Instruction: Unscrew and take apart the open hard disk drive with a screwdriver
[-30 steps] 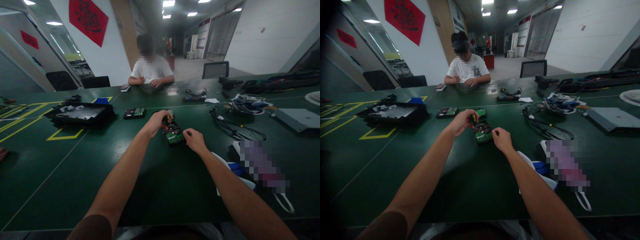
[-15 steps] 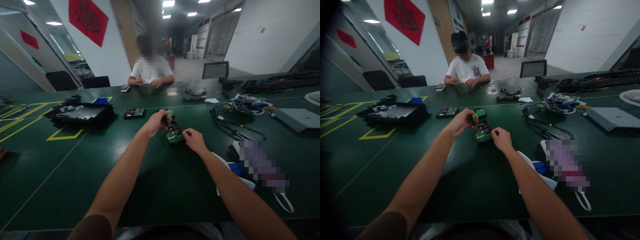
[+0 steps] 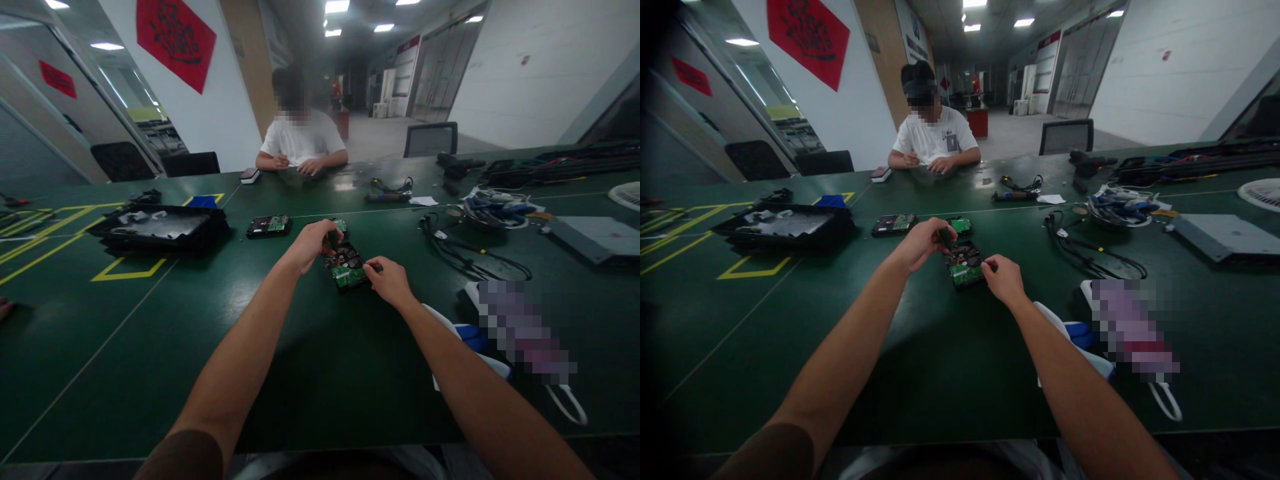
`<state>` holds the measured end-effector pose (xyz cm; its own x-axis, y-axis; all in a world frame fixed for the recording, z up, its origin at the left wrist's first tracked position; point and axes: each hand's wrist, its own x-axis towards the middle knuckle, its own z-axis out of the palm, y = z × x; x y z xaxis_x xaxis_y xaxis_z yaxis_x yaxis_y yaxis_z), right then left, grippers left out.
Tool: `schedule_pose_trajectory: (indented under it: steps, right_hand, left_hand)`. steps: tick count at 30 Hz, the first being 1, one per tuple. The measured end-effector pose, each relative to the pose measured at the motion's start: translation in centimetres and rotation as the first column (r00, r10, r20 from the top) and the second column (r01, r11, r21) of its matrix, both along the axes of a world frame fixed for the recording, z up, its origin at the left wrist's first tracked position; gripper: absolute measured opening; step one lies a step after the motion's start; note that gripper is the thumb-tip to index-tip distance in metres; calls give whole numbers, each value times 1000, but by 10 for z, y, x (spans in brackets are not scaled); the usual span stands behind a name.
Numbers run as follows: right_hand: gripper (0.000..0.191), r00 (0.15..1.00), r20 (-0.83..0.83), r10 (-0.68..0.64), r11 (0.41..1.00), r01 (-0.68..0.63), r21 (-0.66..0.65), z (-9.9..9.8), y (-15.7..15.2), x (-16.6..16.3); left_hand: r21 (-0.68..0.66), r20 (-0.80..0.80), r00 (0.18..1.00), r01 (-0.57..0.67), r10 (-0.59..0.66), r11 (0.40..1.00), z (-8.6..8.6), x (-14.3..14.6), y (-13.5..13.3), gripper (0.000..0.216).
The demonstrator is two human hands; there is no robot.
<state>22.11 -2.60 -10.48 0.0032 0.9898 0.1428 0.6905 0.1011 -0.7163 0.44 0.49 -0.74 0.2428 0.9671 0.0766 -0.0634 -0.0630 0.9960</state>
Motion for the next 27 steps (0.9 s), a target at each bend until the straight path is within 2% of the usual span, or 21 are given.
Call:
schedule_pose_trajectory:
  steps: [5,13,18,23,27]
  right_hand:
    - [24,1000,6,-12,1000,12,1,-1,1,0]
    - [25,1000,-20,1,1000,-1,-11,0,0,0]
    - [24,1000,-13,-6,1000,6,1,-2,1,0]
    - [24,1000,-11,-16,1000,16,3,-4,2,0]
    - [24,1000,-7,-11,1000,11,-1,-4,3,1]
  left_hand:
    - [55,-48,999,10,-7,998,3,-1,-2,27]
    - [-29,82,997,14,-12,999,1,4,-3,24]
    - [65,-26,999,42,-40,997,7,4,-8,22]
    - [19,-33,990,136,-136,990,9,4,-12,20]
    - [-9,7,990,142,-142,990,9,5,-14,18]
